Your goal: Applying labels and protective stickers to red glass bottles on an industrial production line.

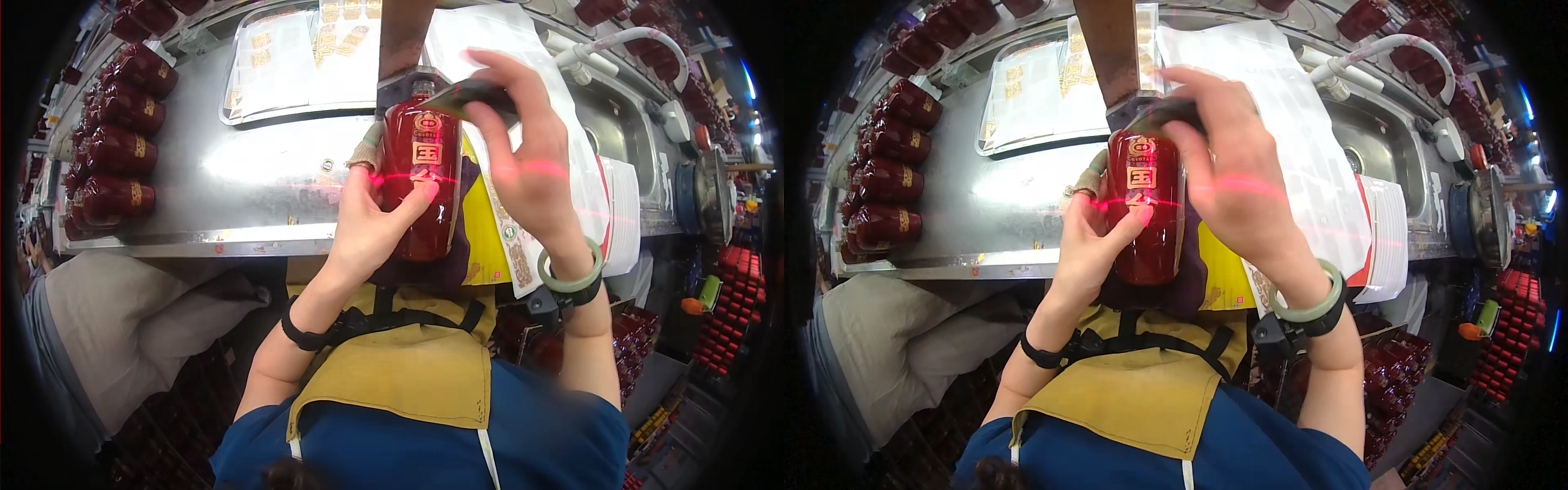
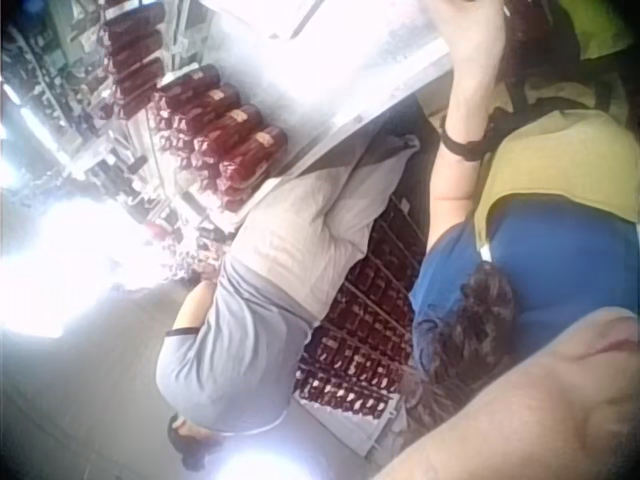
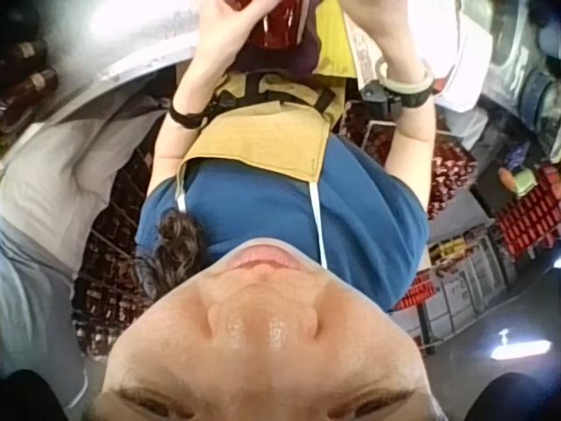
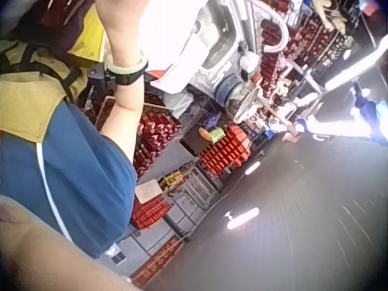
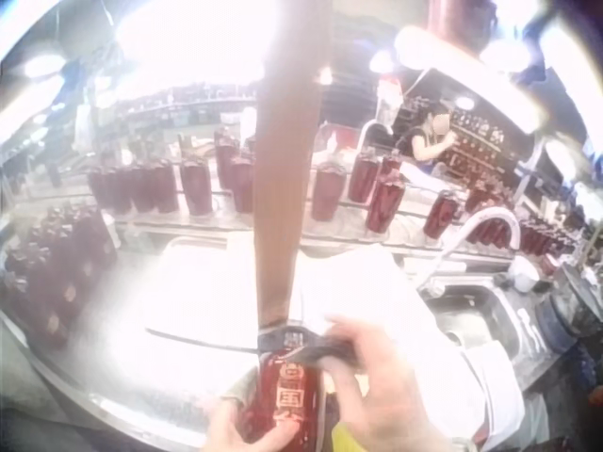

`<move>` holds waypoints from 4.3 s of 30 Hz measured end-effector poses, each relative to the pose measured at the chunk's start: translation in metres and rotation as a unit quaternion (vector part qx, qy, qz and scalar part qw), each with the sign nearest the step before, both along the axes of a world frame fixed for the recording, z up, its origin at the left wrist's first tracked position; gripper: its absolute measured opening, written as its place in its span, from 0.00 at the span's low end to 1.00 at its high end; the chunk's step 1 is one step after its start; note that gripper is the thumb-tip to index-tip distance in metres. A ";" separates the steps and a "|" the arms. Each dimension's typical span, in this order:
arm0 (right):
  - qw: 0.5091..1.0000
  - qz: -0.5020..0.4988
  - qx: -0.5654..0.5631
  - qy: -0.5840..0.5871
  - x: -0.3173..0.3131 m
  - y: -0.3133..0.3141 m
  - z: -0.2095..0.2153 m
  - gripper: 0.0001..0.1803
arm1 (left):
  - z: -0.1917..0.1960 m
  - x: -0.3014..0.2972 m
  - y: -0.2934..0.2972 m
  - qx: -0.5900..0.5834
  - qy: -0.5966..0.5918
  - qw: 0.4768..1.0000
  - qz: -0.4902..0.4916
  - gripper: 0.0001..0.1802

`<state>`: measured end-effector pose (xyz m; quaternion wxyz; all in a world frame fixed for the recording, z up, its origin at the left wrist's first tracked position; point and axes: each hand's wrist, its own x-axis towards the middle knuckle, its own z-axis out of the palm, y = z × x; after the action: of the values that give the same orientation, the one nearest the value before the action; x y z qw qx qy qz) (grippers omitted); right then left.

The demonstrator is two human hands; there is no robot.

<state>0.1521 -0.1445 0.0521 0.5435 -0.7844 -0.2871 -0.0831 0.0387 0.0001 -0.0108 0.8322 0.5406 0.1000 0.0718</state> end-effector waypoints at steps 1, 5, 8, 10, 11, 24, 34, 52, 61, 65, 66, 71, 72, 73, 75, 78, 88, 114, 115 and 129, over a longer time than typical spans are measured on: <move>0.981 0.056 -0.091 -0.163 0.006 0.001 0.006 0.21 | 0.002 -0.002 0.001 0.000 -0.002 1.000 0.001 0.41; 0.904 0.151 -0.183 -0.356 -0.007 -0.005 -0.005 0.13 | -0.005 -0.018 0.010 0.059 0.029 0.998 -0.026 0.50; 0.895 0.286 -0.170 -0.298 -0.035 -0.021 -0.004 0.15 | 0.010 -0.037 0.033 0.180 -0.027 0.983 0.003 0.55; 0.930 0.245 -0.185 -0.201 -0.033 -0.019 -0.011 0.16 | 0.038 -0.040 0.043 0.232 -0.112 0.966 0.010 0.56; 0.943 0.196 -0.169 -0.208 -0.021 -0.012 -0.010 0.18 | 0.062 -0.045 0.040 0.187 -0.138 0.972 -0.045 0.53; 0.958 0.057 -0.152 -0.236 -0.009 0.002 0.025 0.17 | 0.160 -0.077 -0.008 0.048 -0.002 0.988 -0.149 0.32; 0.897 0.152 -0.179 -0.375 0.003 0.017 0.008 0.12 | 0.158 -0.079 0.041 -0.024 -0.036 0.979 -0.198 0.33; 0.914 0.131 -0.141 -0.358 -0.032 -0.030 -0.018 0.18 | 0.001 -0.030 0.023 0.332 -0.063 0.941 0.037 0.51; 0.974 -0.220 0.000 -0.045 -0.099 -0.140 0.048 0.18 | -0.015 -0.017 0.033 0.608 -0.193 0.770 -0.016 0.55; 0.928 -0.370 0.005 0.053 -0.166 -0.182 0.028 0.18 | -0.030 -0.010 0.035 0.631 -0.250 0.733 -0.048 0.50; 0.910 -0.412 -0.018 0.039 -0.175 -0.185 0.024 0.18 | -0.026 -0.011 0.037 0.654 -0.251 0.711 -0.063 0.48; 0.879 -0.476 -0.008 0.019 -0.204 -0.189 0.022 0.17 | -0.039 -0.012 0.040 0.595 -0.277 0.754 -0.039 0.50; 0.876 -0.483 -0.010 0.005 -0.204 -0.186 0.022 0.17 | -0.035 -0.011 0.035 0.591 -0.279 0.755 -0.047 0.50; 0.874 -0.485 -0.008 0.008 -0.203 -0.183 0.024 0.17 | -0.025 -0.011 0.030 0.605 -0.278 0.744 -0.049 0.50; 0.881 -0.471 -0.035 0.030 -0.201 -0.179 0.027 0.17 | -0.024 -0.009 0.025 0.614 -0.272 0.740 -0.038 0.57; 0.907 -0.419 -0.027 0.027 -0.190 -0.175 0.020 0.18 | -0.041 -0.010 0.023 0.670 -0.211 0.711 0.004 0.59; 0.985 -0.172 -0.015 -0.028 -0.088 -0.074 0.034 0.12 | -0.016 -0.024 0.016 0.601 -0.180 0.779 0.022 0.59; 0.985 -0.106 -0.137 -0.013 -0.016 -0.026 -0.020 0.10 | 0.002 -0.023 0.023 0.560 -0.181 0.809 -0.017 0.67; 0.986 -0.104 -0.127 -0.039 -0.017 -0.021 -0.012 0.11 | 0.005 -0.023 0.024 0.540 -0.192 0.819 -0.017 0.65; 0.853 0.233 -0.176 -0.432 -0.010 -0.012 -0.002 0.14 | -0.016 -0.014 0.028 0.315 -0.097 0.943 0.053 0.62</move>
<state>0.1420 -0.1569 0.0499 0.2209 -0.6619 -0.6775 -0.2326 0.0243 0.0280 -0.0269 0.6198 0.7598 0.0200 0.1956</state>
